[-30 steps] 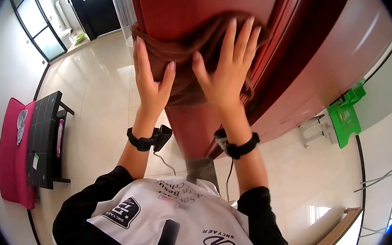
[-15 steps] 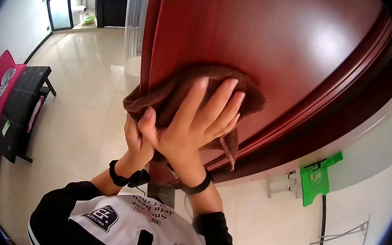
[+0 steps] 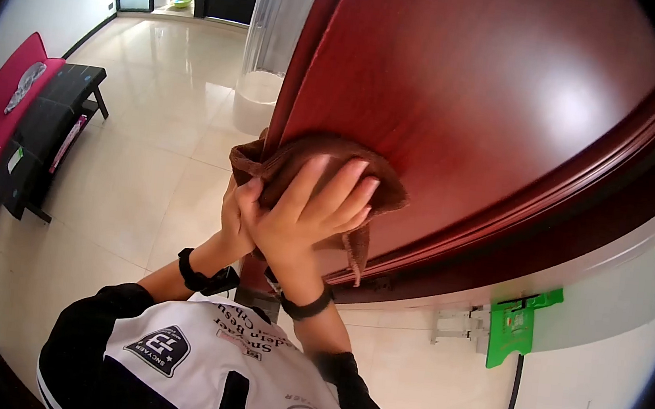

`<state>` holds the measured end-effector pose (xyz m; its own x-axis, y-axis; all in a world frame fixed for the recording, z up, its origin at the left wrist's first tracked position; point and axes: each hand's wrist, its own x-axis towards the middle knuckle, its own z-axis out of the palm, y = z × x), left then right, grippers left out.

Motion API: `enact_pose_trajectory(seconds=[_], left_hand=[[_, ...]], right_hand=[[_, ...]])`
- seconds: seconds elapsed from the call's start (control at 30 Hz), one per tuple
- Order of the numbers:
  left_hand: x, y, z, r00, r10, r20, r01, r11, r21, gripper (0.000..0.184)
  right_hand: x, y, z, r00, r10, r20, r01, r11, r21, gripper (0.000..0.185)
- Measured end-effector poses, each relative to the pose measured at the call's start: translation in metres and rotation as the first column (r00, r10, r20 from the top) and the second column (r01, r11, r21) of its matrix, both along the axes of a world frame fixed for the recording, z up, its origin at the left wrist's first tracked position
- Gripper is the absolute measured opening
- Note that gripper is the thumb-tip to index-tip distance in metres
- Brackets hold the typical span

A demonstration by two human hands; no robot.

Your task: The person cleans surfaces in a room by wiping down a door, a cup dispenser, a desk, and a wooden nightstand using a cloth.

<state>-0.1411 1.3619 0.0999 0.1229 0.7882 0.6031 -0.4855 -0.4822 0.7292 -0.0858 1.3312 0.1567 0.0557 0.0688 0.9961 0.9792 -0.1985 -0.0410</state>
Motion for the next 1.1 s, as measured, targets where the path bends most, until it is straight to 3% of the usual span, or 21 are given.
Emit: enact_pose_trajectory(seconds=[0.07, 0.1, 0.13, 0.2, 0.27, 0.33, 0.47, 0.53, 0.67, 0.73, 0.8, 0.87, 0.93, 1.0, 1.07, 1.1], left_hand=[[-0.001, -0.003, -0.001, 0.975, -0.177, 0.136, 0.198, 0.965, -0.169, 0.043], [-0.003, 0.0, -0.009, 0.975, -0.169, 0.141, 0.192, 0.966, -0.174, 0.043], [-0.007, 0.004, -0.021, 0.987, -0.154, -0.046, 0.147, 0.98, -0.132, 0.044], [-0.01, 0.001, -0.034, 0.963, -0.129, -0.236, 0.109, 0.989, -0.097, 0.045], [-0.015, -0.004, -0.037, 0.976, -0.104, -0.19, 0.108, 0.994, 0.014, 0.044], [-0.018, -0.009, -0.042, 0.967, -0.105, -0.234, 0.111, 0.994, 0.015, 0.041], [-0.018, -0.013, -0.079, 0.976, -0.153, -0.154, 0.159, 0.987, 0.028, 0.038], [-0.022, -0.015, -0.093, 0.948, 0.039, -0.315, 0.003, 0.991, 0.132, 0.037], [-0.028, -0.025, -0.098, 0.937, 0.039, -0.348, -0.024, 0.999, 0.047, 0.039], [-0.029, -0.029, -0.091, 0.929, 0.088, -0.36, -0.055, 0.994, 0.099, 0.042], [-0.028, -0.031, -0.068, 0.93, 0.205, -0.304, -0.104, 0.943, 0.316, 0.045], [-0.026, -0.03, -0.038, 0.933, 0.259, -0.248, -0.101, 0.854, 0.511, 0.049], [-0.022, -0.03, -0.025, 0.854, 0.414, -0.315, -0.172, 0.795, 0.582, 0.05], [-0.011, -0.027, -0.024, 0.835, 0.442, -0.329, -0.168, 0.773, 0.611, 0.048], [-0.003, -0.026, -0.027, 0.709, 0.631, -0.315, -0.247, 0.641, 0.727, 0.055], [-0.001, -0.025, -0.032, 0.703, 0.632, -0.326, -0.248, 0.648, 0.72, 0.056]], right_hand=[[-0.003, 0.002, -0.006, 1.0, 0.02, 0.007, -0.02, 0.999, 0.026, 0.068], [-0.004, 0.0, -0.009, 1.0, 0.0, 0.026, 0.001, 1.0, -0.019, 0.067], [-0.005, -0.002, -0.011, 0.999, -0.019, 0.045, 0.022, 0.998, -0.066, 0.067], [-0.005, -0.001, -0.021, 0.999, 0.02, 0.039, -0.018, 0.998, -0.068, 0.064], [-0.007, -0.001, -0.034, 0.997, 0.041, 0.057, -0.035, 0.994, -0.104, 0.061], [-0.003, -0.001, -0.05, 0.991, 0.075, 0.109, -0.064, 0.992, -0.108, 0.055], [0.003, -0.001, -0.087, 0.991, 0.046, 0.126, -0.034, 0.994, -0.101, 0.046], [0.005, -0.005, -0.099, 0.98, 0.076, 0.186, -0.046, 0.986, -0.158, 0.045], [0.005, -0.017, -0.1, 0.981, 0.116, 0.154, -0.074, 0.964, -0.254, 0.045], [0.006, -0.03, -0.083, 0.987, 0.106, 0.122, -0.07, 0.96, -0.271, 0.045], [0.011, -0.044, -0.065, 0.98, 0.196, 0.023, -0.178, 0.928, -0.326, 0.045], [0.023, -0.053, -0.056, 0.99, 0.122, -0.067, -0.135, 0.959, -0.251, 0.051], [0.037, -0.061, -0.047, 0.997, 0.016, -0.074, -0.031, 0.978, -0.205, 0.053], [0.048, -0.07, -0.042, 0.991, -0.082, -0.102, 0.062, 0.981, -0.184, 0.053], [0.054, -0.08, -0.041, 0.978, -0.142, -0.155, 0.118, 0.98, -0.158, 0.06], [0.054, -0.084, -0.042, 0.969, -0.161, -0.19, 0.129, 0.977, -0.169, 0.062]])
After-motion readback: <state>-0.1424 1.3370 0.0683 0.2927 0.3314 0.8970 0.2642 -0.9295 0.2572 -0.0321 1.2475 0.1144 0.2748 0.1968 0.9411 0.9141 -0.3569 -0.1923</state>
